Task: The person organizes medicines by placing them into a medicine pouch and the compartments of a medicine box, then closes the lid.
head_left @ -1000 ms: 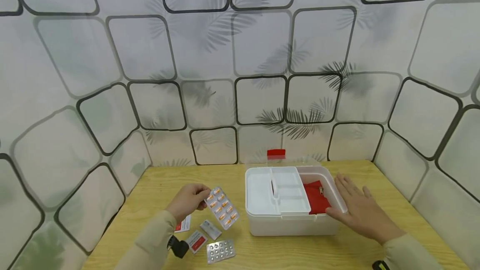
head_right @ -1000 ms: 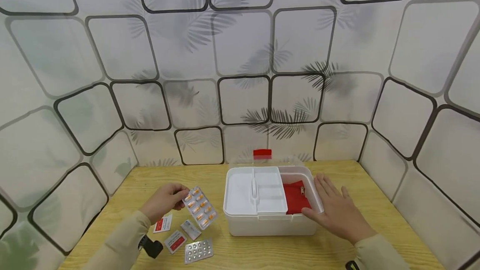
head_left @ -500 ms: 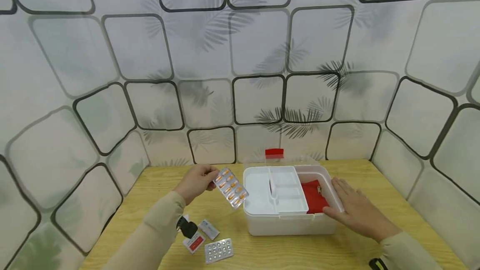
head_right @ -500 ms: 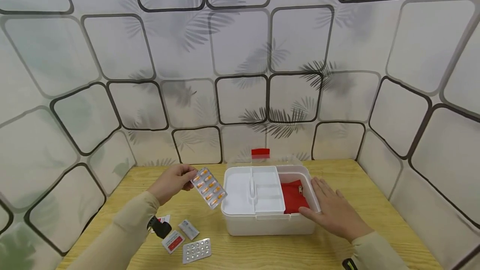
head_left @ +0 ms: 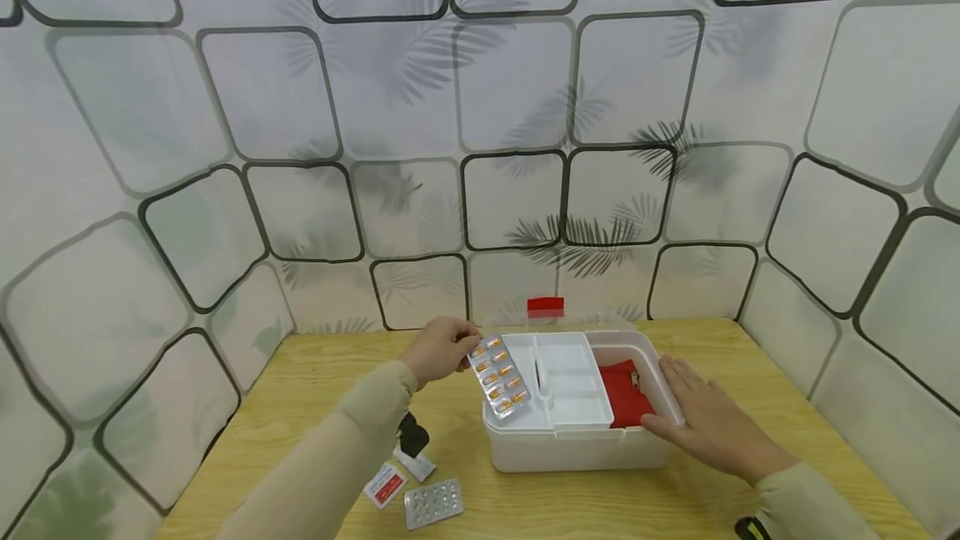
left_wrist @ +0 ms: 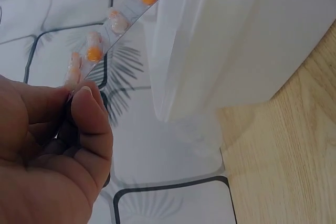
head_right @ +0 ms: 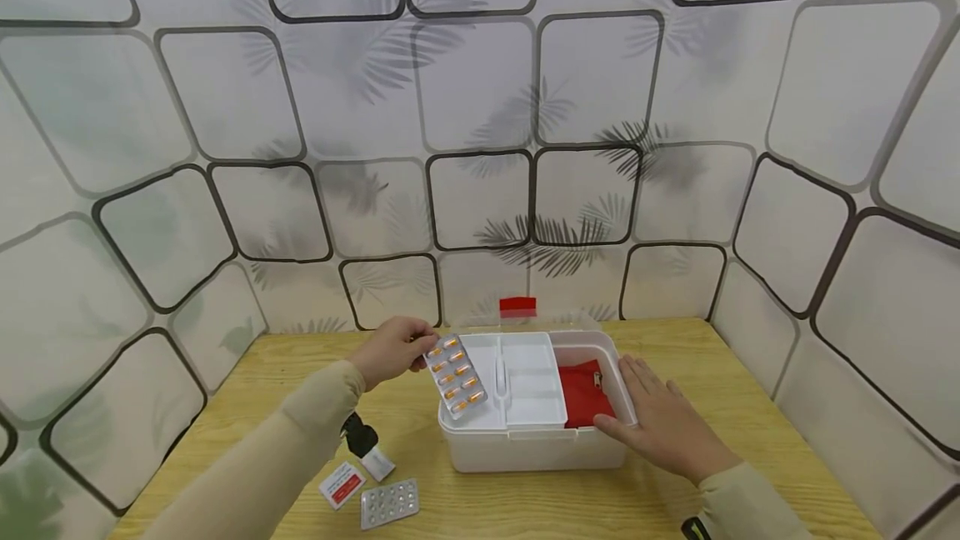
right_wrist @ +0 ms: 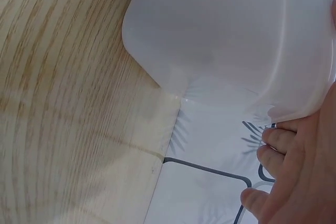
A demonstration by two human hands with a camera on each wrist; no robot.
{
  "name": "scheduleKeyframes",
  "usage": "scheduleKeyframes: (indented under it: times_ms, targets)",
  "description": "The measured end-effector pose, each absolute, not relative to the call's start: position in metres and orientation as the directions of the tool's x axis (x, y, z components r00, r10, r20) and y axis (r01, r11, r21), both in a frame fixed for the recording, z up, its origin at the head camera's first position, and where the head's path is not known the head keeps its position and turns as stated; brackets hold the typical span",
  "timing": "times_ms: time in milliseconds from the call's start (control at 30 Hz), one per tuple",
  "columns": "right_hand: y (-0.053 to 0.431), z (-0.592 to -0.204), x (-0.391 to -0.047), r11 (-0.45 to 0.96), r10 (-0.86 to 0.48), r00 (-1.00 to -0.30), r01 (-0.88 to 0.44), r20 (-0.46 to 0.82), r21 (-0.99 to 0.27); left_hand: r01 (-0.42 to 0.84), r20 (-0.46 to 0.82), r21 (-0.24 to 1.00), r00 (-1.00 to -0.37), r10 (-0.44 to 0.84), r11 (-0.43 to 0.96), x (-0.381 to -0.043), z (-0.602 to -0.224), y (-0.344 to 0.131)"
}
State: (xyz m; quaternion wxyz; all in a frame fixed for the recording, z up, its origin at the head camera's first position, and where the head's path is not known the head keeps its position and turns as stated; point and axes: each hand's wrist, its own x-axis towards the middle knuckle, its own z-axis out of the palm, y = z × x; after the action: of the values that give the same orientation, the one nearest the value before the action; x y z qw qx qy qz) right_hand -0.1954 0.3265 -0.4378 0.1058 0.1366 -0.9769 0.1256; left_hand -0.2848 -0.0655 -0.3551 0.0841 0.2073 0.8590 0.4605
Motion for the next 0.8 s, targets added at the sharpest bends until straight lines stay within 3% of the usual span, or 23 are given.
scheduleKeyframes:
  times_ms: [300,500,800]
  targets:
    - [0.327,-0.441,-0.195,0.920,-0.245,-0.935,-0.308,0.258,-0.244,0.383,0.022,0.700,-0.855,0.519,0.602,-0.290,-0.360,-0.047]
    - [0.327,-0.443,-0.196,0.918,-0.244,-0.934,-0.310,0.263,-0.249,0.521,0.055,0.513,-0.813,0.580,0.682,-0.294,-0.363,-0.038]
    - [0.328,-0.439,-0.198,0.921,-0.244,-0.937,-0.305,0.251,-0.244,0.609,0.058,0.385,-0.766,0.641,0.693,-0.299,-0.364,-0.026]
